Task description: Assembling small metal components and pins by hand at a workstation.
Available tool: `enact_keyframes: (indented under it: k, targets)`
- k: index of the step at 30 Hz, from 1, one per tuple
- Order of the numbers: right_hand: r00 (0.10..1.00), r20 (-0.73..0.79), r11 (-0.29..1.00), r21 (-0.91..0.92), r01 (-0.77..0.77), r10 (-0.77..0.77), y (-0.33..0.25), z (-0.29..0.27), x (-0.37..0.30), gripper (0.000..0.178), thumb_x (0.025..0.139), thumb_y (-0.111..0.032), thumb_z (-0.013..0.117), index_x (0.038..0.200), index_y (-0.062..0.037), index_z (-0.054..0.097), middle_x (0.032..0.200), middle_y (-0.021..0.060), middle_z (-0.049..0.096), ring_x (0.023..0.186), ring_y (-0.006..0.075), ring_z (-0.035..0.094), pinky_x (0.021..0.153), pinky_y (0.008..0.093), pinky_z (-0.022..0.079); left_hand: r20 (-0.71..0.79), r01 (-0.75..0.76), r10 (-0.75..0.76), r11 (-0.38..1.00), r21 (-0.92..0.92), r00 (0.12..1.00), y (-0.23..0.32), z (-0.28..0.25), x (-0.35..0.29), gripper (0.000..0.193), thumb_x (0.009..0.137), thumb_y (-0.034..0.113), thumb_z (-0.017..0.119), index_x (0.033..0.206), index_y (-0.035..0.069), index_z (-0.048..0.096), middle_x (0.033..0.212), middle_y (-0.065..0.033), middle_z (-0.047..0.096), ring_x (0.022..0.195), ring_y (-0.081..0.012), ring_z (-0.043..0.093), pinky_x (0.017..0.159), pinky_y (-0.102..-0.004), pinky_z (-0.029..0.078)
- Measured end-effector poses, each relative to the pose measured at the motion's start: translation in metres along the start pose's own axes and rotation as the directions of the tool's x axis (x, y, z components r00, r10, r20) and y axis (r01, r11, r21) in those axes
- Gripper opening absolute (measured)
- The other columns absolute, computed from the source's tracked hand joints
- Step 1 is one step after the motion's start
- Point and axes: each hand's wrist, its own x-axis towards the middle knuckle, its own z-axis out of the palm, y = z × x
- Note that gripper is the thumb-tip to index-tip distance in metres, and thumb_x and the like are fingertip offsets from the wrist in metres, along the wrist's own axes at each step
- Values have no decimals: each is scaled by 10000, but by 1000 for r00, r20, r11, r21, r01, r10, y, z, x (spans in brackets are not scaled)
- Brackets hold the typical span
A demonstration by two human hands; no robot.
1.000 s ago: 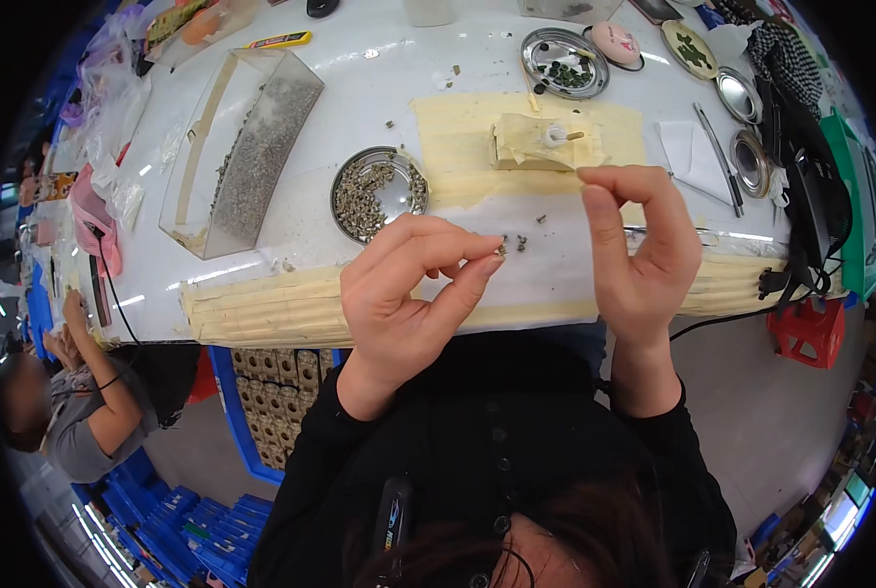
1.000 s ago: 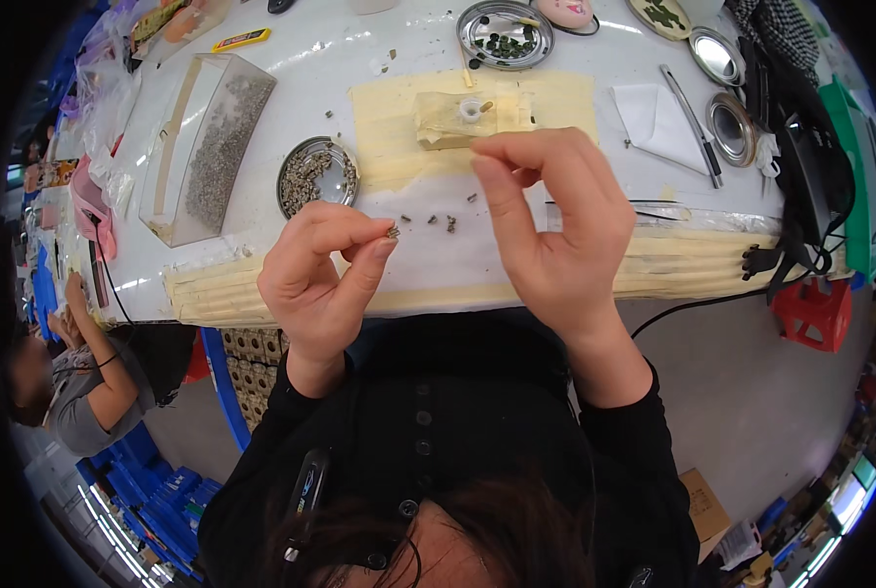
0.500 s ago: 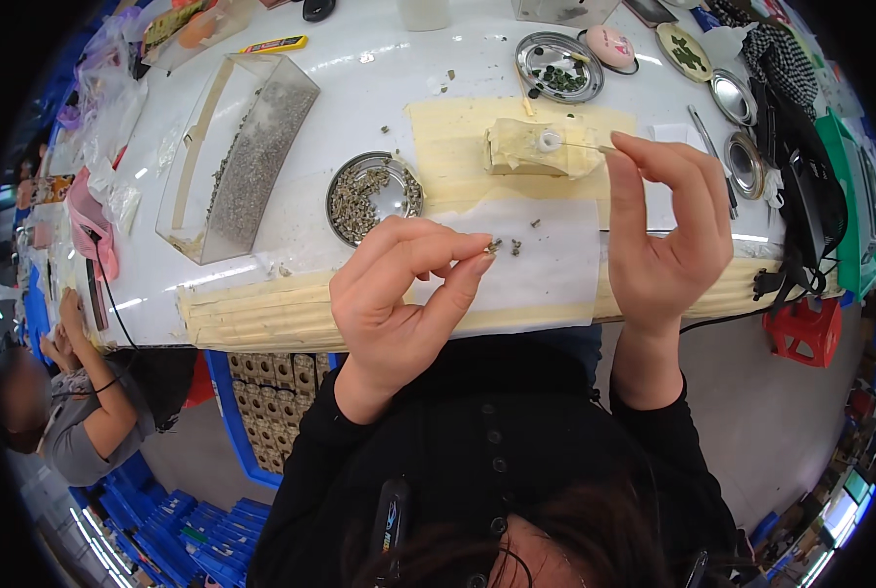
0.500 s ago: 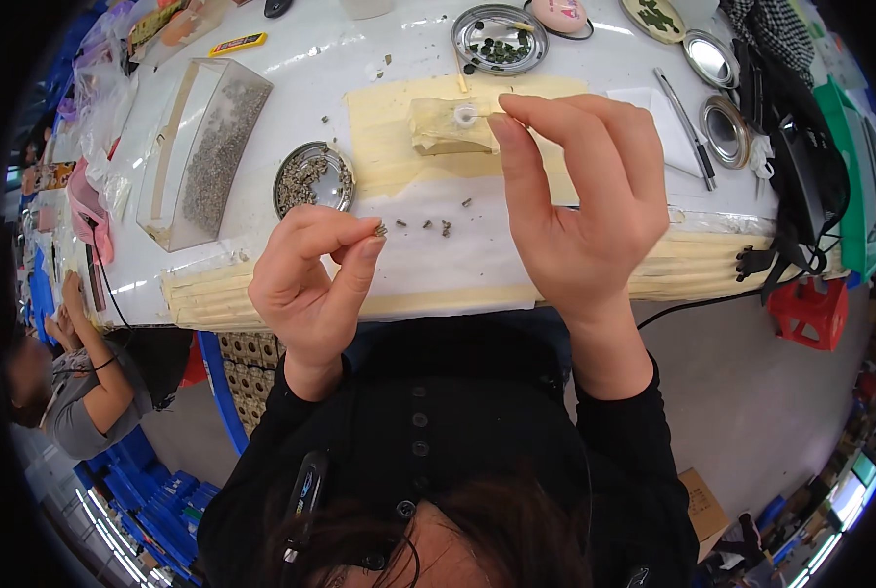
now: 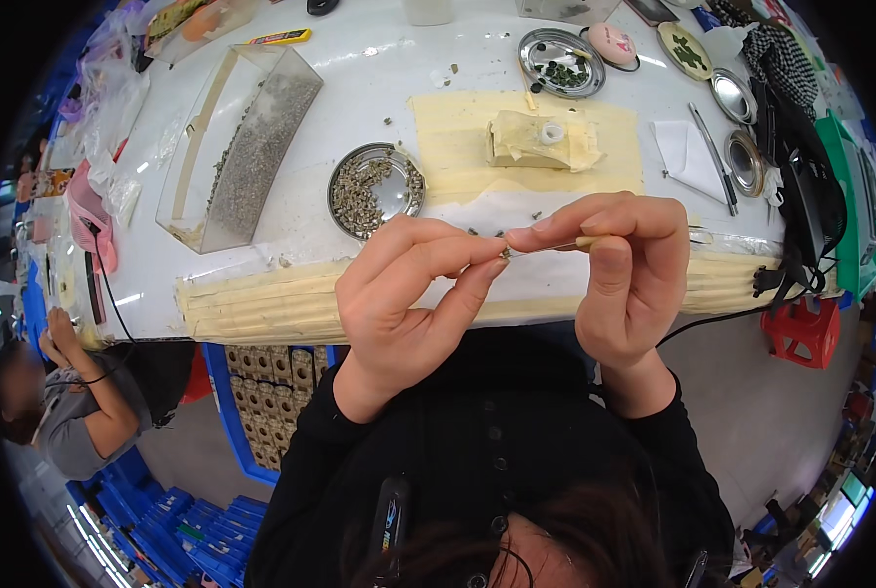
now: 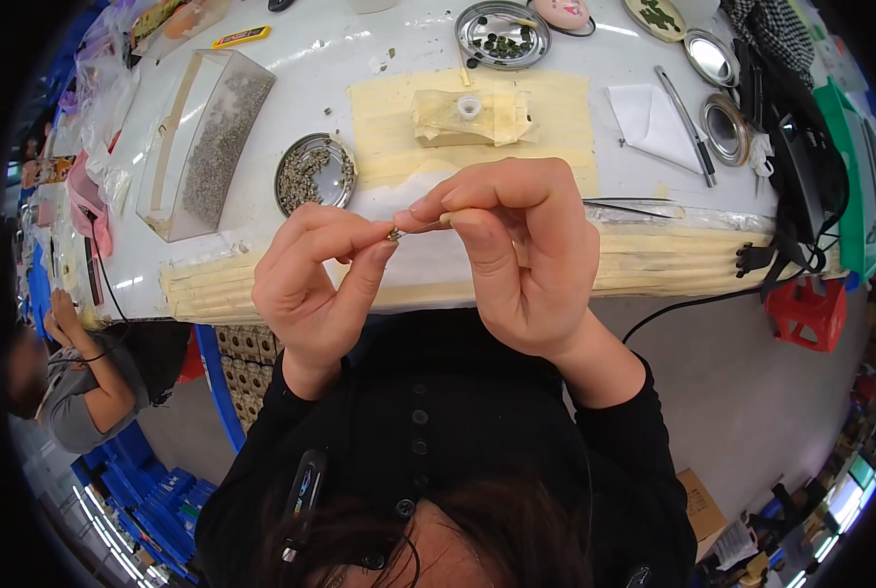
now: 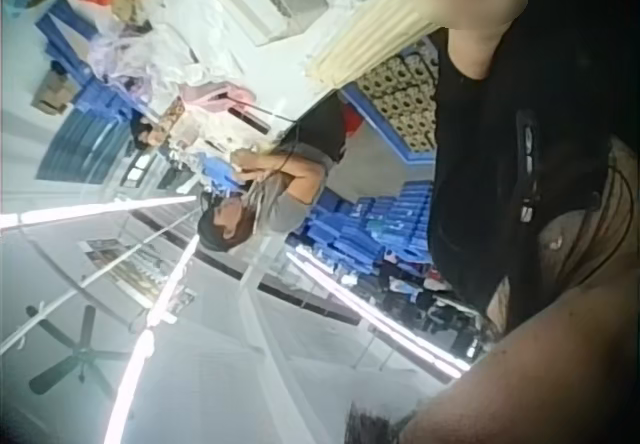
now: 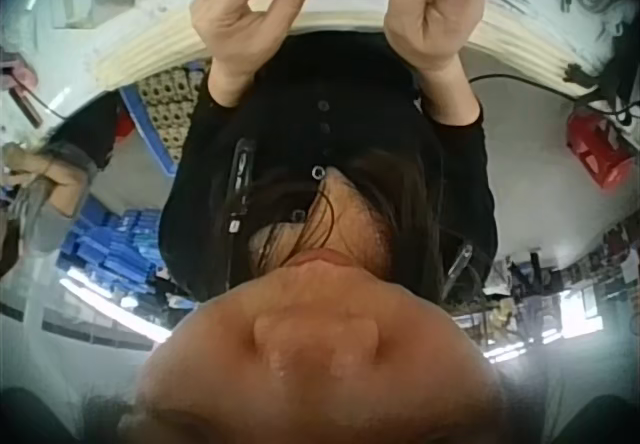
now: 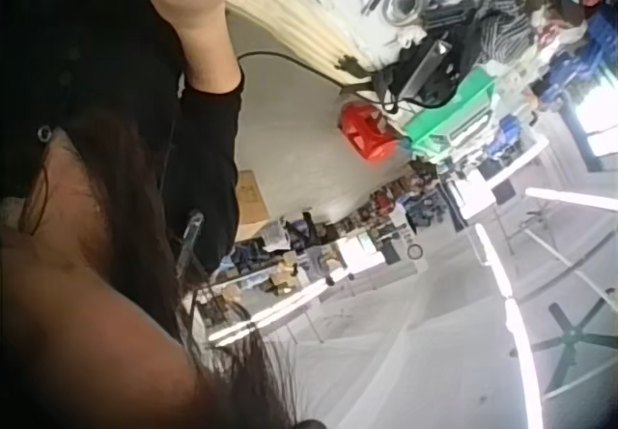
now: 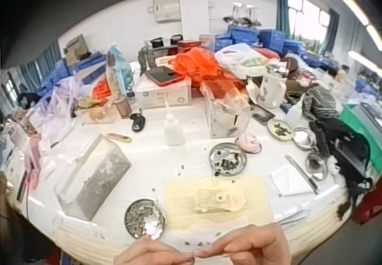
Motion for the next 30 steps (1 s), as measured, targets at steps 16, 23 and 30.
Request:
enact_keyframes:
  k: [16,23,30]
  targets:
    - [996,44,987,-140,82,-76,-1,-1,0,155,978,-85,517,1015,49,450,915,171,640,838,215,690,742,291,567,-5,-10,10,1000,7,1000,2,-2,-1,193,714,-71,744,891,0,714,771,-77,640,630,-141,585,552,-241,457]
    - [996,36,985,-148,92,-87,0,0,0,145,975,-75,519,1013,49,455,911,168,644,830,213,691,734,287,565,-13,-11,11,1000,-2,1000,2,-1,-1,188,716,-71,745,888,-1,714,771,-78,640,626,-138,584,549,-240,456]
    - [995,47,979,-181,96,-89,0,-1,-1,135,972,-67,523,1012,47,463,897,164,649,826,211,692,727,282,564,-12,-15,15,1000,0,1000,2,-1,-1,187,720,-73,743,890,-2,711,773,-79,639,628,-137,590,551,-238,464]
